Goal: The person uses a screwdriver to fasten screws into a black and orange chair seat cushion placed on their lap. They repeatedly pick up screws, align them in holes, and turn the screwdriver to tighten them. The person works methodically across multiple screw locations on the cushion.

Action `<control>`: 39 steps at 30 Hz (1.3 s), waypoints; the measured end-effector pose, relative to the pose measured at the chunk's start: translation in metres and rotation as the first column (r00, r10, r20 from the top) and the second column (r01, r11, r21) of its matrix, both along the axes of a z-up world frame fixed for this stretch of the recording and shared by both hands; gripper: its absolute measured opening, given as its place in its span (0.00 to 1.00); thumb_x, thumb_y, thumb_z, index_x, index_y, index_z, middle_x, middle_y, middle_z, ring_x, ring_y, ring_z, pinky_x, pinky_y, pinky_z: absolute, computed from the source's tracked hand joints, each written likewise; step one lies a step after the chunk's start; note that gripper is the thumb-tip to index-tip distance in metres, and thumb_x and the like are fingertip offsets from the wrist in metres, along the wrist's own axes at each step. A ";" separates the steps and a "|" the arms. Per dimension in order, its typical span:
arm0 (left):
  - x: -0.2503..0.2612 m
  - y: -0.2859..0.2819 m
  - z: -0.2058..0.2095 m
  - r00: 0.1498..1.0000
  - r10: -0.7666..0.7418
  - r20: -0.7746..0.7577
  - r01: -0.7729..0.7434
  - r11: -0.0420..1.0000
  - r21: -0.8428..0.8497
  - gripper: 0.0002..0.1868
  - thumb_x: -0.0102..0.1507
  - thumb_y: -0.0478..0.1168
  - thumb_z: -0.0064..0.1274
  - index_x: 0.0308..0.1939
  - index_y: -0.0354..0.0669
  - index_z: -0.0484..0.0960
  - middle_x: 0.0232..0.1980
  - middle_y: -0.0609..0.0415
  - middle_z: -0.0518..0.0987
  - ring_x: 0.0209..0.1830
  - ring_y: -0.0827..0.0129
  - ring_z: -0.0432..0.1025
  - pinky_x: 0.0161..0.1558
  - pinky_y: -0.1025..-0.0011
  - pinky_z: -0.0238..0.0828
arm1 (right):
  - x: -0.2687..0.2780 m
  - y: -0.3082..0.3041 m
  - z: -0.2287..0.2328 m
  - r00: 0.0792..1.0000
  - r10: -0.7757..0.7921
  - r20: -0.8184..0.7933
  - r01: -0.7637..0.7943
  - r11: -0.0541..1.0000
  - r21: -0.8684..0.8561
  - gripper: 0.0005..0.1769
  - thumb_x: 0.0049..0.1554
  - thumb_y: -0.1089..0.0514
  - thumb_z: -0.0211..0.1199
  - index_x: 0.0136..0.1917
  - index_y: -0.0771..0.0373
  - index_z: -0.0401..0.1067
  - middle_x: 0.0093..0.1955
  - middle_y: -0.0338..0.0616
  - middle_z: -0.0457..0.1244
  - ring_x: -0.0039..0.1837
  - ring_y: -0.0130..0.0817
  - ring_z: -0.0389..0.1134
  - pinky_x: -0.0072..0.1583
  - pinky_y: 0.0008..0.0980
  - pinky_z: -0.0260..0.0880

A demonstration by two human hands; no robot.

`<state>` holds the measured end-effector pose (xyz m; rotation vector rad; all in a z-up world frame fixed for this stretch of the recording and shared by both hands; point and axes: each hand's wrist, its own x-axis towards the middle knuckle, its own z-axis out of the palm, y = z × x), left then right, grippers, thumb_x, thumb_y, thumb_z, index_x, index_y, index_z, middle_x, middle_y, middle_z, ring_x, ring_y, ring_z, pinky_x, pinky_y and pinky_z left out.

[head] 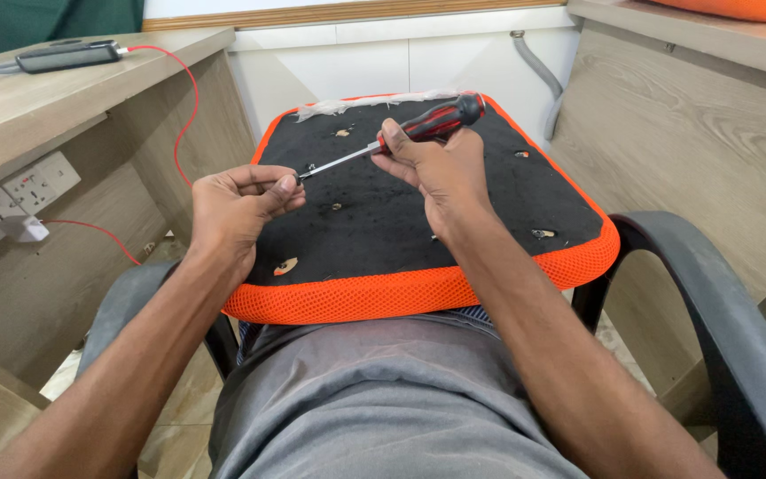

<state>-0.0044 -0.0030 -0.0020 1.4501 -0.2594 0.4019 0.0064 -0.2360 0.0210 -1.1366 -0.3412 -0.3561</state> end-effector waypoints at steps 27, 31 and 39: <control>0.013 -0.056 0.000 0.994 0.026 0.108 -0.057 0.954 0.293 0.07 0.61 0.30 0.61 0.43 0.32 0.85 0.36 0.52 0.85 0.33 0.76 0.79 0.38 0.78 0.79 | 0.021 -0.049 0.002 0.894 -0.353 -0.276 0.129 0.792 -0.596 0.18 0.49 0.58 0.76 0.37 0.74 0.71 0.34 0.53 0.68 0.32 0.37 0.72 0.33 0.32 0.70; 0.019 -0.081 0.001 0.996 0.044 0.075 -0.070 0.919 0.388 0.07 0.64 0.36 0.60 0.40 0.33 0.86 0.34 0.54 0.86 0.33 0.78 0.79 0.38 0.78 0.77 | 0.022 -0.043 0.007 0.858 -0.500 -0.120 0.200 0.539 -0.818 0.20 0.47 0.52 0.77 0.35 0.73 0.73 0.32 0.52 0.70 0.31 0.34 0.73 0.35 0.28 0.73; 0.039 -0.126 0.004 0.991 0.127 0.030 -0.127 0.891 0.436 0.08 0.63 0.41 0.61 0.39 0.39 0.88 0.34 0.54 0.86 0.32 0.74 0.76 0.37 0.71 0.71 | 0.013 -0.038 0.011 0.858 -0.513 0.011 0.238 0.380 -0.894 0.19 0.55 0.52 0.67 0.36 0.74 0.73 0.30 0.52 0.69 0.30 0.36 0.74 0.34 0.32 0.78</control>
